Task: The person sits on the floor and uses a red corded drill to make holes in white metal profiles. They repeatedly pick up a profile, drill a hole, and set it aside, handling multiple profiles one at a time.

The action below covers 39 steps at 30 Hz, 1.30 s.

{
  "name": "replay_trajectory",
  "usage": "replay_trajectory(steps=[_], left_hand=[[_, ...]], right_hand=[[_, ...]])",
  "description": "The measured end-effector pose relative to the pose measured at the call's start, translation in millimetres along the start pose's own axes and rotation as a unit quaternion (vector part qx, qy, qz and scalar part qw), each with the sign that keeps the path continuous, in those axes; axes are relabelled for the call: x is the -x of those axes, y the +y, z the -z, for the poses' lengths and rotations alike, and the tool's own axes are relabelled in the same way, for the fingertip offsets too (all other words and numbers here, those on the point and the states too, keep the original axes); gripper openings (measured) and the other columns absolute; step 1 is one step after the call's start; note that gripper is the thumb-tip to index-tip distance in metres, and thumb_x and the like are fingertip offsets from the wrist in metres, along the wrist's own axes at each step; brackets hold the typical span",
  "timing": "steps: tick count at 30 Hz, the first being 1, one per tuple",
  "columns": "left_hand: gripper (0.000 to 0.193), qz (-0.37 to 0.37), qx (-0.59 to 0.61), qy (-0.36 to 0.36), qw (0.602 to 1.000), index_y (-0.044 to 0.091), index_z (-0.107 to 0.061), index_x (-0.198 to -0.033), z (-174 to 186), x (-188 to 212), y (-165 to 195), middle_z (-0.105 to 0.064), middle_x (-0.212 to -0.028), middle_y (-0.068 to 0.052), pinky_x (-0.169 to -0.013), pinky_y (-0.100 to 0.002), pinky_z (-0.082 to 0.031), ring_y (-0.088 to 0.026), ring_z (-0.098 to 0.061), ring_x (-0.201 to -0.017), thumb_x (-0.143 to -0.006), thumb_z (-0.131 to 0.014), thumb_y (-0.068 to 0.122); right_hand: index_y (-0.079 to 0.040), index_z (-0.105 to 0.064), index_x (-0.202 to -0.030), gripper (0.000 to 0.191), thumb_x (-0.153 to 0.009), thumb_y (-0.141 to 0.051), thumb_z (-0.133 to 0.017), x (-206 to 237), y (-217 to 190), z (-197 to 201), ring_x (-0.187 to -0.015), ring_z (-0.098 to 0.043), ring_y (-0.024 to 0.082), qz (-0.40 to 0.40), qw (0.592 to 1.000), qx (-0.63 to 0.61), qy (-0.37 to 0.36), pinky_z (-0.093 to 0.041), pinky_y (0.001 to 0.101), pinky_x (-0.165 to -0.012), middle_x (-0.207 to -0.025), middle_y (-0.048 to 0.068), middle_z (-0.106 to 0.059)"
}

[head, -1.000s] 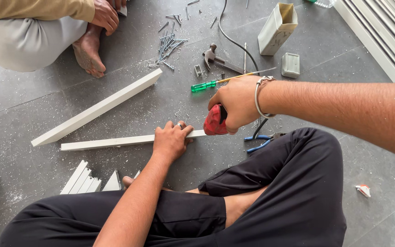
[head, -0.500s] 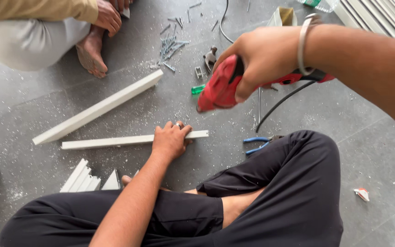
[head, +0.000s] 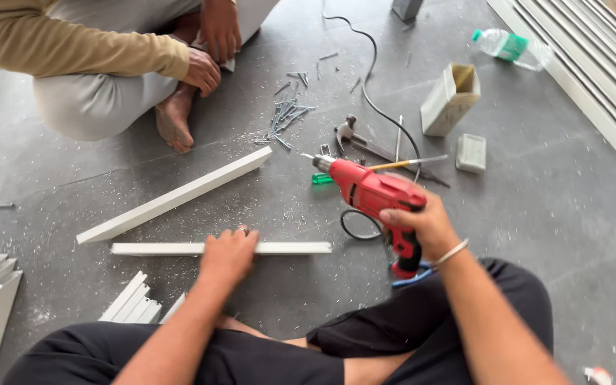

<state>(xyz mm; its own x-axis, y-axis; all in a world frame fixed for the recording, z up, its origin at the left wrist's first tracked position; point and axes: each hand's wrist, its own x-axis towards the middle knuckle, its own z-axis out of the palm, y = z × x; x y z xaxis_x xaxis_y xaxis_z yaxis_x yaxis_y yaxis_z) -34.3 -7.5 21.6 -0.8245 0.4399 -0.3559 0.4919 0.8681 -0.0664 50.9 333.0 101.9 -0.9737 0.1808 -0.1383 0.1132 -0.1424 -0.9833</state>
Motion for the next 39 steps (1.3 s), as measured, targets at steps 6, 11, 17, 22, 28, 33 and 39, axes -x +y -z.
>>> replay_trajectory(steps=[6,11,17,22,28,33,39], left_hand=[[0.021,0.051,0.243,0.542,0.803,0.014,-0.056,-0.119,36.9,18.3,-32.2,-0.066,-0.117,-0.012,-0.083,-0.044,-0.059,-0.03,-0.07,-0.101,-0.107,-0.063,0.028],[0.047,0.175,0.748,0.532,0.355,0.009,-0.032,-0.141,51.0,12.1,-43.6,-0.063,-0.123,-0.015,-0.081,-0.038,-0.064,-0.027,-0.071,-0.1,-0.098,-0.051,0.009],[0.061,0.483,0.757,0.267,0.349,0.001,-0.028,-0.149,17.9,15.9,-19.1,-0.052,-0.135,-0.02,-0.073,-0.05,-0.062,-0.037,-0.068,-0.111,-0.094,-0.055,0.007],[0.091,0.563,0.672,0.208,0.434,0.007,-0.004,-0.158,12.9,19.4,-12.7,-0.023,-0.158,-0.025,-0.08,-0.042,-0.062,-0.043,-0.059,-0.125,-0.089,-0.062,-0.004],[0.11,0.557,0.668,0.193,0.454,0.015,0.004,-0.161,11.1,22.0,-12.4,-0.014,-0.161,-0.024,-0.088,-0.044,-0.062,-0.044,-0.057,-0.128,-0.084,-0.074,0.003],[0.098,0.49,0.348,0.279,0.749,0.015,-0.017,-0.149,-5.3,26.1,5.7,-0.033,-0.147,-0.026,-0.097,-0.055,-0.049,-0.047,-0.047,-0.13,-0.081,-0.086,0.026],[0.051,0.046,0.31,0.229,0.921,0.025,-0.068,-0.121,-4.5,13.9,78.3,-0.069,-0.122,0.0,-0.115,-0.056,-0.027,-0.024,-0.055,-0.127,-0.078,-0.079,0.051]], right_hand=[[-0.002,-0.062,-0.138,0.068,-0.073,-0.005,-0.08,-23.7,19.6,21.4,-0.069,-0.068,0.021,0.042,0.995,-0.054,0.075,-0.058,0.0342,-0.063,-0.1,0.012,-0.071],[-0.003,-0.057,-0.142,0.07,-0.075,-0.006,-0.076,-32.5,18.7,21.2,-0.069,-0.069,0.023,0.045,0.982,-0.161,0.09,-0.061,0.0401,-0.06,-0.102,0.012,-0.07],[-0.003,-0.056,-0.142,0.069,-0.077,-0.007,-0.076,-30.5,27.1,21.3,-0.068,-0.068,0.024,0.029,0.982,-0.156,0.103,-0.06,0.0407,-0.059,-0.098,0.012,-0.068],[-0.001,-0.057,-0.142,0.068,-0.077,-0.007,-0.076,-28.3,27.0,19.1,-0.066,-0.068,0.024,0.027,0.984,-0.146,0.098,-0.06,0.0403,-0.057,-0.096,0.013,-0.068],[-0.001,-0.057,-0.138,0.066,-0.075,-0.007,-0.077,-27.4,25.2,13.6,-0.064,-0.068,0.023,0.024,0.986,-0.142,0.084,-0.06,0.0393,-0.056,-0.093,0.011,-0.068],[0.002,-0.059,-0.131,0.059,-0.076,-0.007,-0.078,-26.6,28.0,13.8,-0.064,-0.068,0.024,0.022,0.985,-0.144,0.089,-0.061,0.0407,-0.057,-0.092,0.012,-0.068],[0.0,-0.059,-0.131,0.061,-0.074,-0.008,-0.079,-26.6,26.5,11.7,-0.064,-0.068,0.023,0.013,0.985,-0.144,0.095,-0.061,0.0399,-0.056,-0.092,0.011,-0.067]])
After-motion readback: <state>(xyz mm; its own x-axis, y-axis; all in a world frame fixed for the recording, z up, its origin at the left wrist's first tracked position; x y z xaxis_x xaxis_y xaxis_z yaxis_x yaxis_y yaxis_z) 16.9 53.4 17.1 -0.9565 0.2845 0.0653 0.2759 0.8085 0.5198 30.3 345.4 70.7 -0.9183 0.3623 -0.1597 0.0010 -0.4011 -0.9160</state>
